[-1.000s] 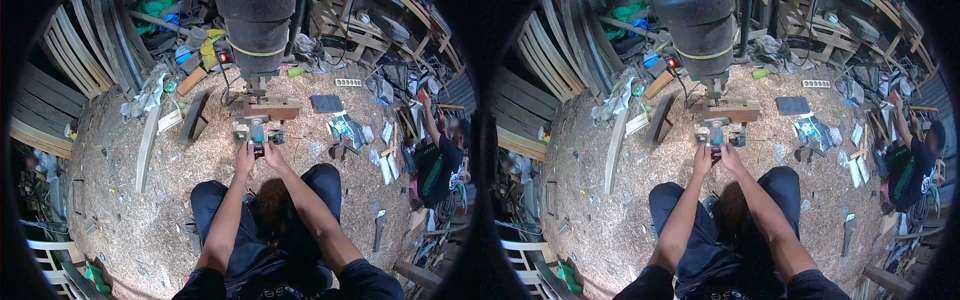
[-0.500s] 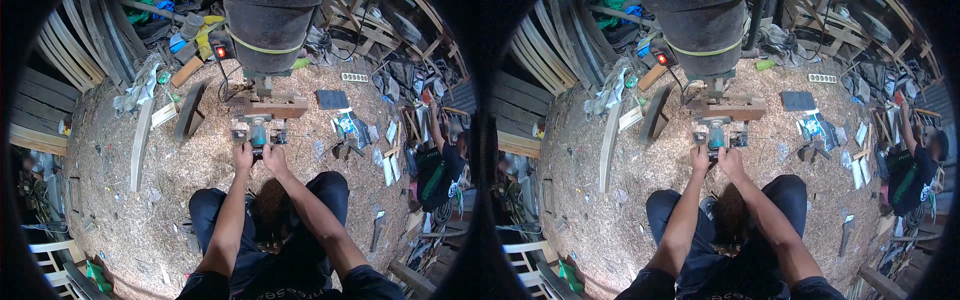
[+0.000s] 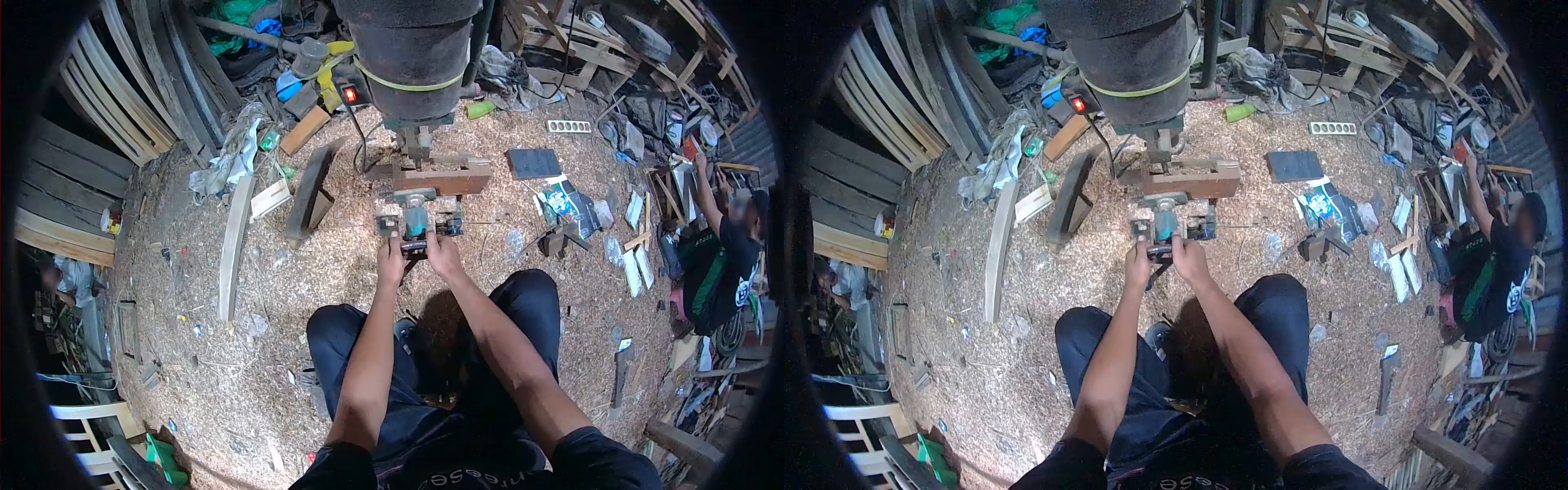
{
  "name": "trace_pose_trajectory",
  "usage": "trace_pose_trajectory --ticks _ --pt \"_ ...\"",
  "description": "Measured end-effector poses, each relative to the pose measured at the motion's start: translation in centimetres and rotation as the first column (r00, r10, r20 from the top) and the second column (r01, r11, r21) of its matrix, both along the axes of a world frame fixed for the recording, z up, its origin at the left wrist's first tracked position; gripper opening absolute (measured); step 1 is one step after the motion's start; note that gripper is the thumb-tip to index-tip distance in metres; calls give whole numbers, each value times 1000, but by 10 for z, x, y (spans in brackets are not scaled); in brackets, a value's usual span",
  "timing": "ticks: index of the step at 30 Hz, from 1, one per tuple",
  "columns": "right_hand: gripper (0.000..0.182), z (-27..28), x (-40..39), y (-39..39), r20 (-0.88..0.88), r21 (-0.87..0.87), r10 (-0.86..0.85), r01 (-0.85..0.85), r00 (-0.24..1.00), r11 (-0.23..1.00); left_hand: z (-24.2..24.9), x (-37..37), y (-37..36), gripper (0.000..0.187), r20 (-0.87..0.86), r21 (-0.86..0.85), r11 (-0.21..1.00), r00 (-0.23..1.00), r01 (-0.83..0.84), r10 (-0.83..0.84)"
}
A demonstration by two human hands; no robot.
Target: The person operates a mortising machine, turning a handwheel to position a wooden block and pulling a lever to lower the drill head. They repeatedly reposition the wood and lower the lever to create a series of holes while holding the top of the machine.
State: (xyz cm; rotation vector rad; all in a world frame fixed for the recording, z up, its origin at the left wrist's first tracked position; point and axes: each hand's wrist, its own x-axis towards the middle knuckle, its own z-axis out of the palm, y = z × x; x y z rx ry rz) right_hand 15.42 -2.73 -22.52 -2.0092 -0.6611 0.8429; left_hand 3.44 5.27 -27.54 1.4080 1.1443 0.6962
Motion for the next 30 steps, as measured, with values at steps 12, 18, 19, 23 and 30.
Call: trace_pose_trajectory --ticks 12,18,19,23,30 --pt "60 16 -9 -12 101 152 77 -92 992 984 6 8 -6 53 -251 191 981 967 11 38" --pt "61 0 -14 -3 88 119 -39 28 995 992 20 8 -2 52 -230 82 995 972 60 -40" --pt "59 -3 -15 -3 80 139 -61 50 995 989 16 5 0 52 -222 95 993 974 69 -47" --pt "49 -25 3 -4 -109 187 -275 291 955 938 35 3 -7 51 -184 88 992 980 92 -75" --pt "54 -80 47 -10 112 -30 -381 386 918 922 32 -7 -16 64 -232 -8 995 968 101 -100"
